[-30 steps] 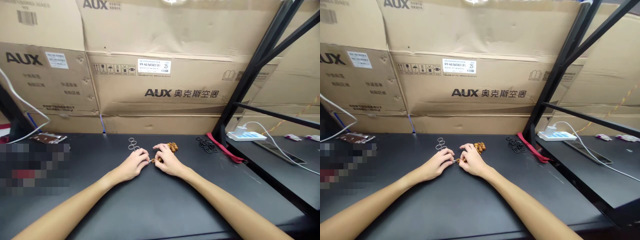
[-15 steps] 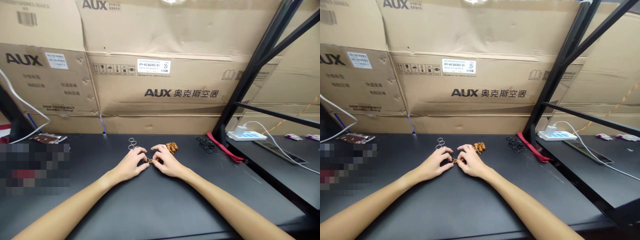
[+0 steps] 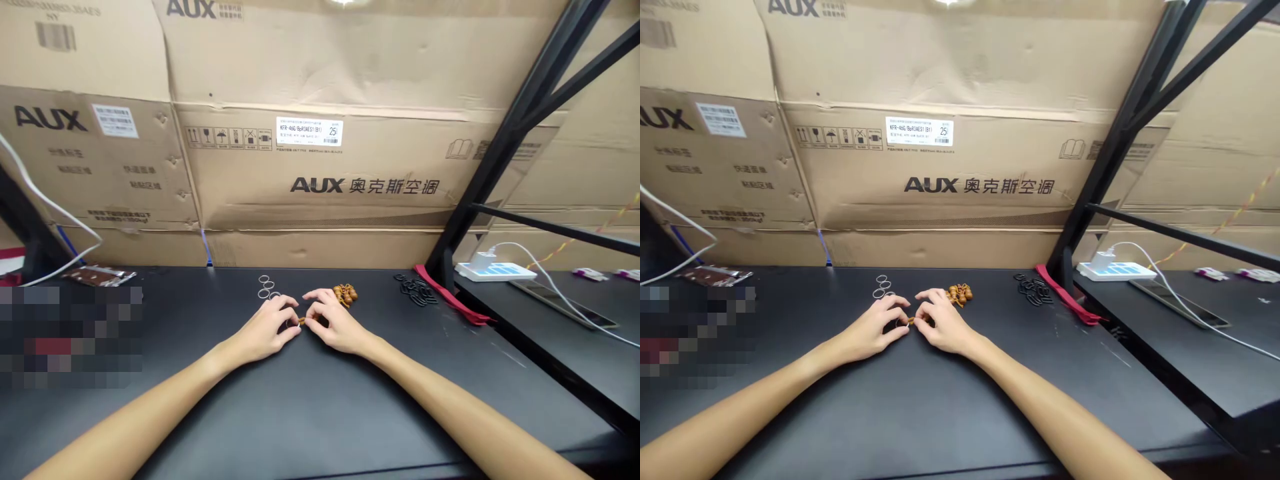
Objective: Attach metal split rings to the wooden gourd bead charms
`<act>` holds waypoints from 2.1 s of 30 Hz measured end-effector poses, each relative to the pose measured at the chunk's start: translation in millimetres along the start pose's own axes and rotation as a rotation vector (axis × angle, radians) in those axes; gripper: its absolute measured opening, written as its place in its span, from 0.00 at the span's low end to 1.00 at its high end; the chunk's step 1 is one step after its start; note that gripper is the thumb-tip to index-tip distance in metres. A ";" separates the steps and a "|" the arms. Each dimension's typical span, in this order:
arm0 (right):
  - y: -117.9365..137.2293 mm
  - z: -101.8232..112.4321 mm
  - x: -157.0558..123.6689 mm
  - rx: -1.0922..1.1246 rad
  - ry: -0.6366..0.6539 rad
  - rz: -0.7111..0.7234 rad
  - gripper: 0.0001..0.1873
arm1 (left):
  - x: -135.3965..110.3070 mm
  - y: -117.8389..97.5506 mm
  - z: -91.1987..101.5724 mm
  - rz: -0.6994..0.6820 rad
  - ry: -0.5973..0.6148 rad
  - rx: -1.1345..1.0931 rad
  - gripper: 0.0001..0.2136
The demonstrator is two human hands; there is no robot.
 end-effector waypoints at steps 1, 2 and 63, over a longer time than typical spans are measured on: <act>2.2 -0.7 -0.2 0.009 0.011 0.010 0.06 | -0.1 0.5 -0.3 -0.002 -0.006 -0.002 0.05; 3.4 -1.0 -0.1 0.012 0.017 0.014 0.06 | 0.0 0.7 -0.2 -0.009 -0.014 -0.004 0.06; -96.2 12.8 11.5 -0.427 -0.038 -0.548 0.31 | 0.5 92.7 16.3 0.258 0.114 0.283 0.27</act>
Point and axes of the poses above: each hand's wrist, its own x-axis towards the middle knuckle, its own z-axis out of the back of the hand, y = z × x, the point moved 9 cm from there along x, towards the middle knuckle, and after that the axes turned 9 degrees about -z, right-handed, at the moved point
